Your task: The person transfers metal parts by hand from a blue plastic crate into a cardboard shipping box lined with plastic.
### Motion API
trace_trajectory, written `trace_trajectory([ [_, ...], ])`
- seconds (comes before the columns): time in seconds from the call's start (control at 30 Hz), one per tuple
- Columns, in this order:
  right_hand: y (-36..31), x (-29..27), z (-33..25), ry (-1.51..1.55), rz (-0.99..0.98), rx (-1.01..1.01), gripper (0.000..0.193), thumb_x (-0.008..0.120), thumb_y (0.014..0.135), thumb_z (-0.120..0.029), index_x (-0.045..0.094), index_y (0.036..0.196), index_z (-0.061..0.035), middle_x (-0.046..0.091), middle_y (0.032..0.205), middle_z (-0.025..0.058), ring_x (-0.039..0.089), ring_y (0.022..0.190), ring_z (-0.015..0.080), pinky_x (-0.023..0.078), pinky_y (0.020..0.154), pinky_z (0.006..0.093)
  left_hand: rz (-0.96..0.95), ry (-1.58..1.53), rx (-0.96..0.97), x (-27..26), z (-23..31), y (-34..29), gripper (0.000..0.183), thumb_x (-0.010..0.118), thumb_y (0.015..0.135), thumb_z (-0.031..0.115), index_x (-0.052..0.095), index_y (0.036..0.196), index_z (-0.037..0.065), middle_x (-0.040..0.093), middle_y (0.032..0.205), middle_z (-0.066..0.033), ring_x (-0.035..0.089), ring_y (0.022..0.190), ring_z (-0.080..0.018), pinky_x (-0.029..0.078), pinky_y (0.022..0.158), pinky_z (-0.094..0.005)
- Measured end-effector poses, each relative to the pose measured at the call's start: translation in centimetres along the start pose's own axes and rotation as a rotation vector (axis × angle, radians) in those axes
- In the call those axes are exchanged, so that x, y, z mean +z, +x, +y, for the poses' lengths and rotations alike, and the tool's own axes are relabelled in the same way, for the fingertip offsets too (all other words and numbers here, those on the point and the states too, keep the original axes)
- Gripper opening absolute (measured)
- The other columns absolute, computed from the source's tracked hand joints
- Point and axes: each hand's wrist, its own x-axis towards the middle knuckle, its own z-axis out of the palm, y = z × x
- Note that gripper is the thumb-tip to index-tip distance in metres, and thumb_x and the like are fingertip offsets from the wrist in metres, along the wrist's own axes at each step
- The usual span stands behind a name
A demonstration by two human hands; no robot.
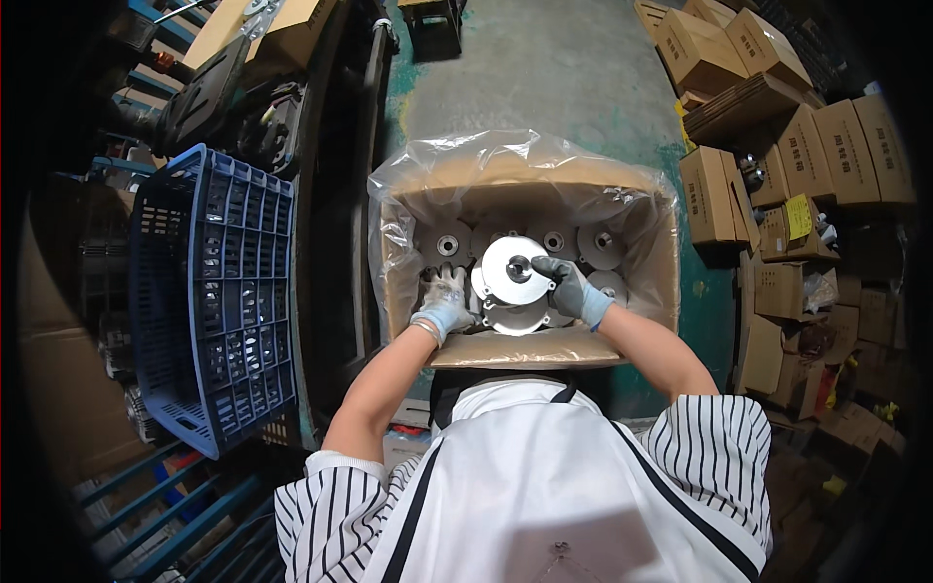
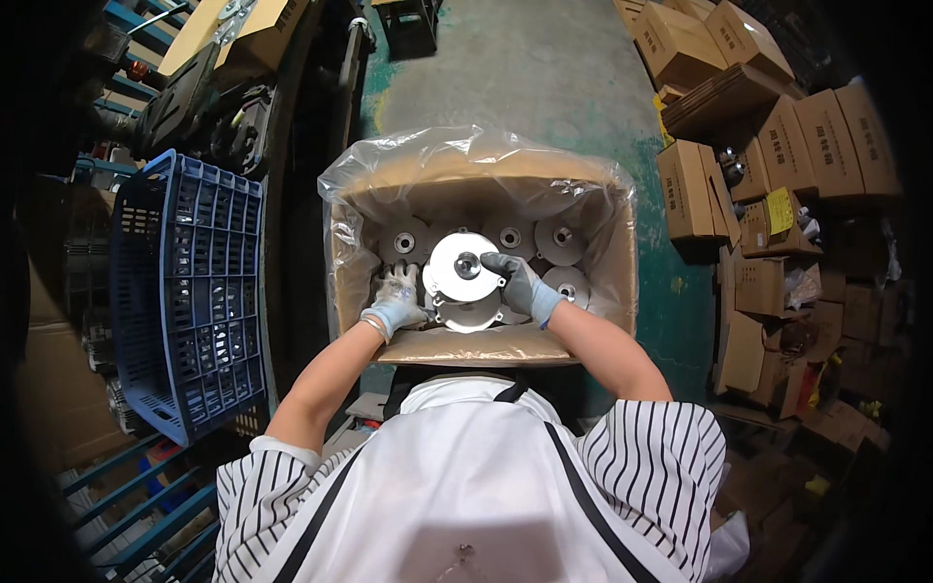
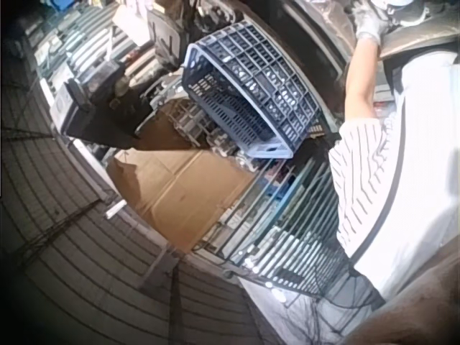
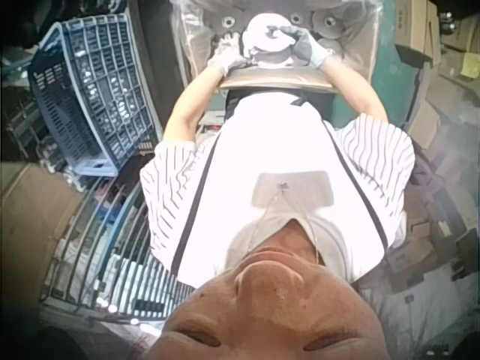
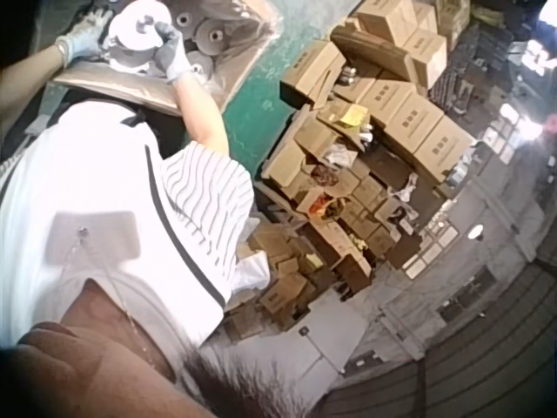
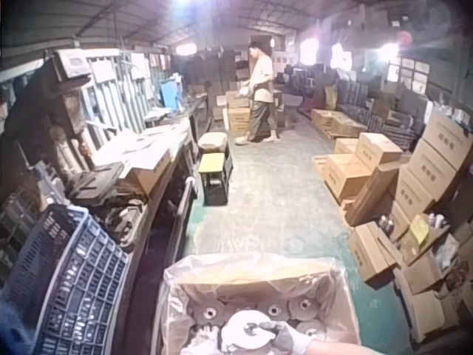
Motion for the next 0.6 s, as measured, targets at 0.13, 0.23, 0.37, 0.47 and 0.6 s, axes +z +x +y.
trace_trajectory([
  [0.13, 1.3, -0.2, 1.1, 0.058, 0.03, 0.06, 0.027, 0.049, 0.092, -0.011, 0.057, 0.112, 0.0049, 0.063, 0.11, 0.0134, 0.06, 0.102, 0.0203, 0.045, 0.097, 0.0332, -0.002, 0.012, 0.047, 0.9, -0.5, 0.7, 0.098, 0.085, 0.054, 0.04, 0.032, 0.129, 0.005, 0.034, 0.133, -0.0208, 0.035, 0.126, -0.0396, 0.039, 0.102, -0.0453],
  [0.23, 0.5, 0.6, 0.2, 0.049, 0.012, 0.009, 0.027, 0.049, 0.093, -0.012, 0.057, 0.112, 0.0053, 0.063, 0.109, 0.0122, 0.06, 0.1, 0.0182, 0.045, 0.095, 0.0308, -0.003, -0.031, 0.045, 0.8, -1.2, 1.1, 0.101, 0.086, 0.051, 0.039, 0.033, 0.13, 0.006, 0.033, 0.133, -0.0213, 0.031, 0.128, -0.0409, 0.036, 0.104, -0.047],
  [0.37, -2.5, -0.1, -3.0, -0.666, 0.07, -0.233, 0.022, 0.051, 0.09, 0.001, 0.06, 0.111, -0.0013, 0.065, 0.106, 0.005, 0.06, 0.097, 0.0112, 0.05, 0.084, 0.0257, 0.044, 0.004, 0.059, 0.0, -1.5, 0.3, 0.104, 0.087, 0.049, 0.036, 0.033, 0.134, 0.009, 0.033, 0.137, -0.0189, 0.034, 0.125, -0.0396, 0.034, 0.103, -0.0496],
  [0.47, -5.4, 0.0, -6.6, -0.947, 0.067, -0.404, 0.024, 0.05, 0.09, 0.004, 0.06, 0.111, -0.0006, 0.065, 0.106, 0.0052, 0.059, 0.097, 0.0105, 0.05, 0.085, 0.0263, 0.137, 0.007, 0.158, -1.9, 0.6, -0.7, 0.106, 0.085, 0.048, 0.041, 0.033, 0.134, 0.009, 0.037, 0.134, -0.0187, 0.036, 0.123, -0.0373, 0.032, 0.103, -0.0477],
  [0.6, -5.6, -2.2, -7.3, -0.786, 0.173, -0.358, 0.028, 0.045, 0.094, -0.007, 0.056, 0.117, 0.0047, 0.062, 0.113, 0.0095, 0.06, 0.102, 0.0148, 0.049, 0.089, 0.0286, 0.264, 0.239, 0.445, 1.3, 3.8, 0.8, 0.113, 0.081, 0.055, 0.03, 0.016, 0.146, 0.014, 0.024, 0.146, -0.0198, 0.026, 0.134, -0.0383, 0.024, 0.107, -0.0523],
])
